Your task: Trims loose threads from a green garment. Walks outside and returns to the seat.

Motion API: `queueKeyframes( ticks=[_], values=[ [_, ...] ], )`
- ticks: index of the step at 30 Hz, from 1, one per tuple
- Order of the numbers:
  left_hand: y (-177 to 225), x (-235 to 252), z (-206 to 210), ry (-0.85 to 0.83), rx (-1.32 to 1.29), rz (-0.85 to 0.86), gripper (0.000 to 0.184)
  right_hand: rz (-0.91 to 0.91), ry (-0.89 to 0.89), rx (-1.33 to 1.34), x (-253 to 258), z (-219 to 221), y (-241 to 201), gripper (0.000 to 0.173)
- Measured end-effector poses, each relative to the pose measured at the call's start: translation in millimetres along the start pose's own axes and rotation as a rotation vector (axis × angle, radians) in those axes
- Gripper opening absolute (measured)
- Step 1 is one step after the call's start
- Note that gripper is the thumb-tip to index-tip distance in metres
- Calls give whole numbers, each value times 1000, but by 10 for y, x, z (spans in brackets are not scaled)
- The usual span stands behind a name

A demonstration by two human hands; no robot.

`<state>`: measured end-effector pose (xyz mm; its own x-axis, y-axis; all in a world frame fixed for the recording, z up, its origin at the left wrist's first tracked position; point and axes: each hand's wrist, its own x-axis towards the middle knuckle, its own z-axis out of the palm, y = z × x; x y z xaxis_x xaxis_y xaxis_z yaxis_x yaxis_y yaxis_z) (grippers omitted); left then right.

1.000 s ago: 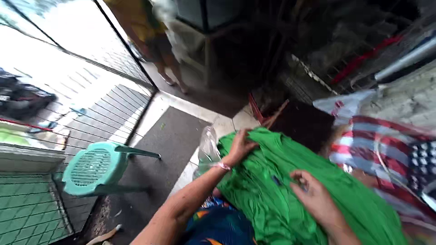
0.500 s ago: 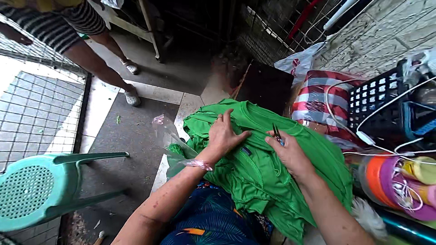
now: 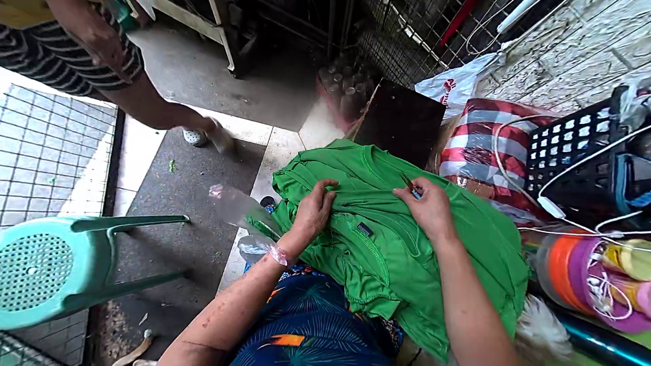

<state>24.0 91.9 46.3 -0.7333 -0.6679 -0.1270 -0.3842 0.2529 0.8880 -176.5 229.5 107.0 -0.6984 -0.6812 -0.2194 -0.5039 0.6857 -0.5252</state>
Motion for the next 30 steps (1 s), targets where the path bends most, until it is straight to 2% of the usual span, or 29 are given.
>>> queueKeyframes(
  ticks=[3,5,8,10,12,15,18,21,23,27,28,30],
  values=[
    [-4,51,17,71,71,-12,34,-45,37,-16,-52,29,-23,30],
    [-12,72,14,117,139,42,38,-89,59,54,-32,24,28,27],
    [-50,109,2,177,208,322,34,-199,86,119,-36,30,47,24],
    [-24,126,-10,147,207,504,26,-329,98,108,-50,61,47,21],
    [30,126,-12,89,187,569,24,-417,77,109,-50,83,55,23],
    [132,116,9,55,162,544,20,-452,43,130,-55,76,35,23],
    [216,105,117,62,200,434,26,-410,-43,61,-78,-15,-95,25],
    [215,121,184,87,192,422,11,-358,-180,-78,-127,-135,-343,30],
    [194,117,145,64,132,382,10,-336,-252,-111,-122,-130,-433,30],
    [153,55,29,15,-150,84,17,-268,-261,74,-66,32,-282,33],
    [143,46,22,17,-199,51,17,-256,-243,133,-67,55,-230,32],
    [115,54,22,20,-178,103,14,-254,-215,209,-85,58,-164,29]
  ],
)
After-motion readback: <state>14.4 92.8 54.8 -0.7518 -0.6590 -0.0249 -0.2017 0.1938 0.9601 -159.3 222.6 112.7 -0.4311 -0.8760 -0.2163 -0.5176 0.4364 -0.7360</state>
